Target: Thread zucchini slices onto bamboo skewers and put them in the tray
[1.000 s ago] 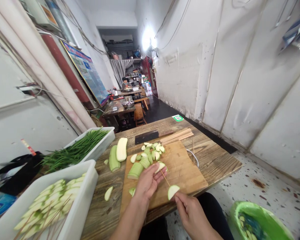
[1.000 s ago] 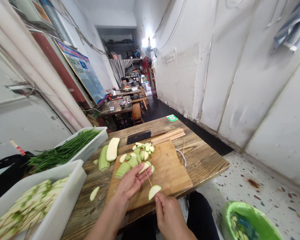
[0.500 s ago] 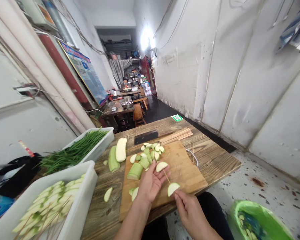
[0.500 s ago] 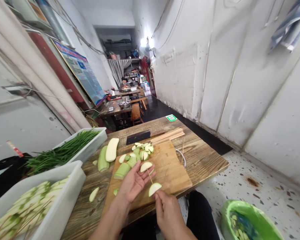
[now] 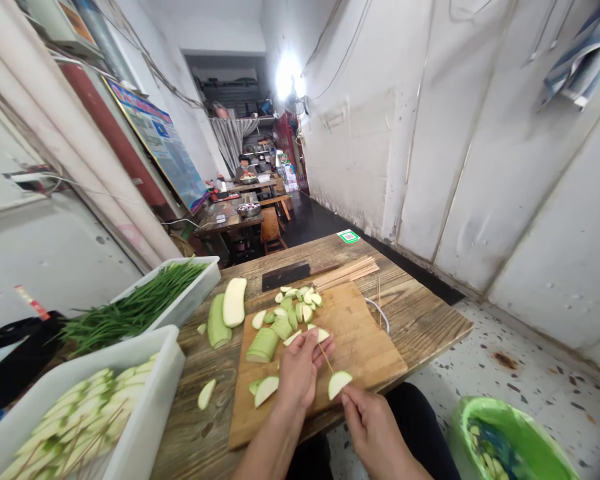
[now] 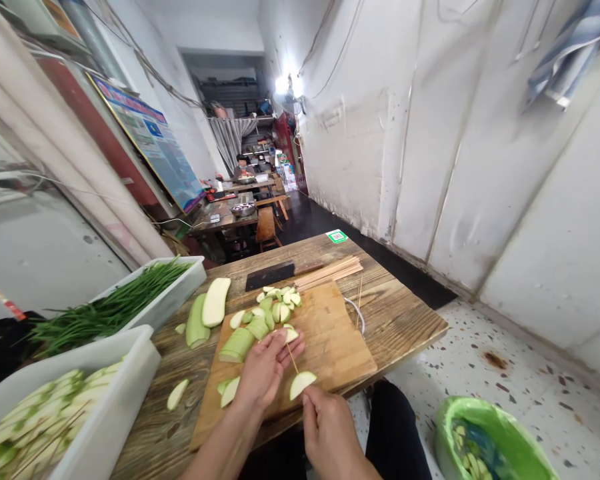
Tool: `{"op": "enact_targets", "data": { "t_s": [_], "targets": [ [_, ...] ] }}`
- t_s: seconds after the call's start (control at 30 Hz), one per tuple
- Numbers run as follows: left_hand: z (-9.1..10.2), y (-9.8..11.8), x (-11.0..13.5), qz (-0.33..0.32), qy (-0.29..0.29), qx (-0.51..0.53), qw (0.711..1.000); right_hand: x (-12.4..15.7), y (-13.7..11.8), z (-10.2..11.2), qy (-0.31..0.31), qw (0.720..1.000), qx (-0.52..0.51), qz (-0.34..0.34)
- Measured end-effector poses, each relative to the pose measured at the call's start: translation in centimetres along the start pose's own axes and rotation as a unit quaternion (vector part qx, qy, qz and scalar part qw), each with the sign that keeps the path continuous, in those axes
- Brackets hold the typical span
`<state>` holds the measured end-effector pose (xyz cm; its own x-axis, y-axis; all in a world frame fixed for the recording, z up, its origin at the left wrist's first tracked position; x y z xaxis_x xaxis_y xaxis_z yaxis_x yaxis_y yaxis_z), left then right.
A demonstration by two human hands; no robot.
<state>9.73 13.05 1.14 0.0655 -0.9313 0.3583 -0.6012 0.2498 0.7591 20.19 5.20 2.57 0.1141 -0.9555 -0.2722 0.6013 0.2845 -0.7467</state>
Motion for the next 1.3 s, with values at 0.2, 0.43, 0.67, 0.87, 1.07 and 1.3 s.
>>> {"op": "enact_targets", "data": {
  "t_s": [0.2, 0.43, 0.67, 0.87, 1.07, 1.3],
  "targets": [
    [0.4, -0.7, 0.1, 0.012, 0.021, 0.012, 1.0, 0.0, -0.1, 0.1, 0.019, 0.999, 0.028, 0.008],
    [0.9, -1.3, -0.1, 0.027, 0.03, 0.017, 0.999, -0.2, -0.1, 0.0, 0.017, 0.999, 0.051, 0.001],
    [0.2, -3.0, 0.4, 0.057, -0.001, 0.027, 0.998, -0.8, 0.4, 0.2, 0.026, 0.998, 0.061, -0.01],
    [0.3, -3.1, 0.5, 0.086, -0.008, 0.037, 0.996, -0.7, 0.7, 0.4, 0.038, 0.999, 0.028, -0.006],
    [-0.1, -2.1, 0.7, 0.082, -0.043, 0.036, 0.995, -0.4, 0.3, 0.7, 0.042, 0.999, -0.011, -0.003],
    [-0.8, -2.2, 1.6, 0.066, -0.069, 0.032, 0.995, -0.3, 0.0, 0.1, 0.026, 0.999, -0.034, 0.004]
  ]
}}
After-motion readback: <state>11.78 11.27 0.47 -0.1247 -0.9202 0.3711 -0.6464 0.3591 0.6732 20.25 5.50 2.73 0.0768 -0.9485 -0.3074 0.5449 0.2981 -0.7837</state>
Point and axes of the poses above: each hand's wrist, its own x-axis away from the middle knuckle, its own z-axis out of the back of the hand, y = z × x, the point moved 9 cm from there along -x, towards the middle knuckle, and after that the axes turned 5 degrees about x, right-handed, at the moved point
